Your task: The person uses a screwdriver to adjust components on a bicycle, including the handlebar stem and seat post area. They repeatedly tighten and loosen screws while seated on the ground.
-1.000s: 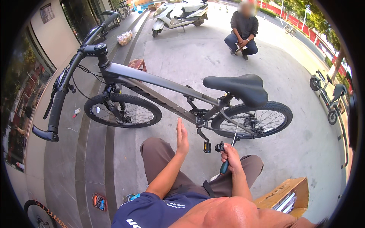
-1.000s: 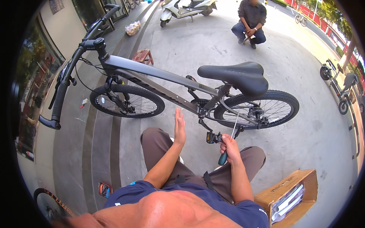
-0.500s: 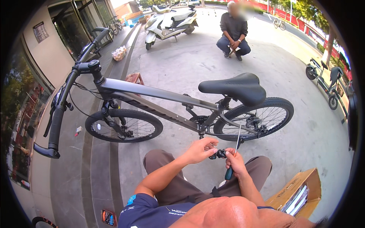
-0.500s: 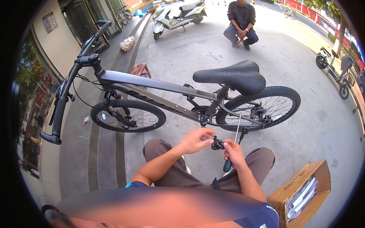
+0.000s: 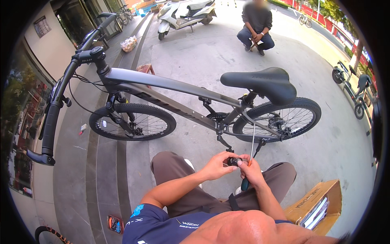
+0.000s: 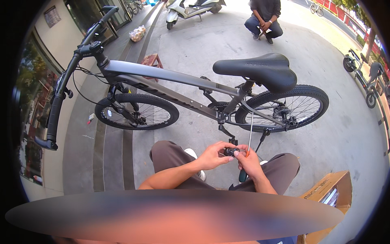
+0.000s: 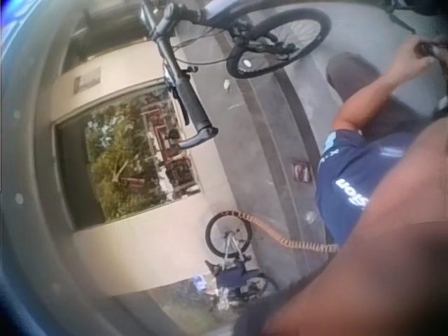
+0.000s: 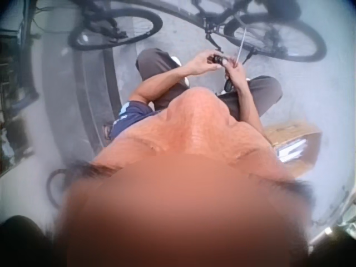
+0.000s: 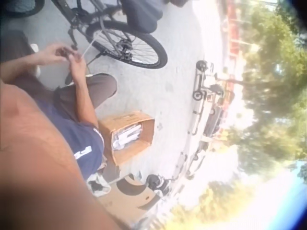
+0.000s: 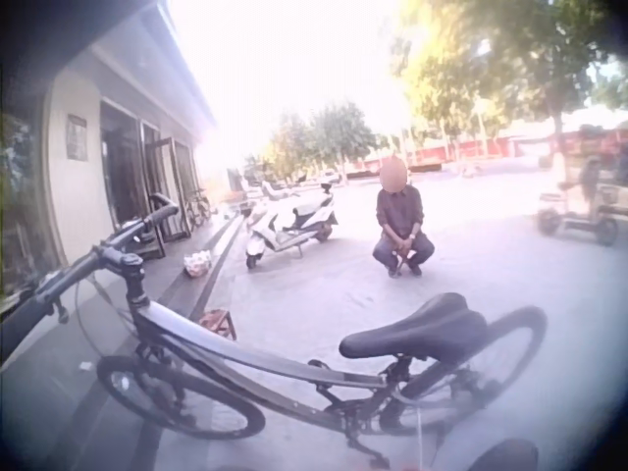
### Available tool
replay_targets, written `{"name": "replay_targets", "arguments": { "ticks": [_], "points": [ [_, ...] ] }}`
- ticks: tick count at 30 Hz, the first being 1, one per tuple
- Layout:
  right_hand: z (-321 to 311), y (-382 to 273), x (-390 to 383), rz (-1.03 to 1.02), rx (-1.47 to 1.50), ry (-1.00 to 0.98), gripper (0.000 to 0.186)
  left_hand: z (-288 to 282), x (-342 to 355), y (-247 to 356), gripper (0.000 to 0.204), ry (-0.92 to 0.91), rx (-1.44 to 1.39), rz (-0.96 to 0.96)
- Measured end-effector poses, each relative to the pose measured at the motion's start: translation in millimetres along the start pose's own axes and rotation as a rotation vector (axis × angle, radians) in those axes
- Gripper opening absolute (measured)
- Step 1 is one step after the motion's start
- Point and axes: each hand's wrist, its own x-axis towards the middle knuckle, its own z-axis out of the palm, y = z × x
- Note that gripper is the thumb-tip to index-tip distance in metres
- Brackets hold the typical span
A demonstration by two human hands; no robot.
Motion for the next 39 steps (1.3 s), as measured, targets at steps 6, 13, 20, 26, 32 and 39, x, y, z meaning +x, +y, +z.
{"name": "replay_targets", "arguments": {
  "ticks": [6, 13, 20, 26, 32, 39],
  "points": [
    [-0.2, -4.4, -1.4, 0.023, 0.011, -0.025, 0.019, -0.1, -1.2, 8.3, 0.050, 0.025, 0.117, 0.049],
    [0.1, -0.8, -5.8, -0.010, -0.002, -0.028, 0.019, 3.7, -1.0, 10.7, 0.048, 0.057, 0.137, 0.080],
    [-0.2, -3.9, -7.8, -0.018, 0.021, -0.040, 0.019, 0.7, 4.3, 14.0, 0.048, 0.040, 0.196, 0.066],
    [-6.6, -3.9, -7.7, -0.002, 0.077, -0.021, 0.018, -1.5, 4.2, 19.9, 0.048, -0.011, 0.195, 0.011],
    [-8.6, 0.4, -9.1, 0.029, 0.041, -0.023, 0.019, 1.5, -0.6, 19.0, 0.050, -0.021, 0.189, 0.031],
    [-7.8, 1.7, -6.5, 0.015, 0.085, -0.006, 0.021, 3.8, -1.1, 17.2, 0.047, 0.014, 0.123, 0.082]
  ]
}}
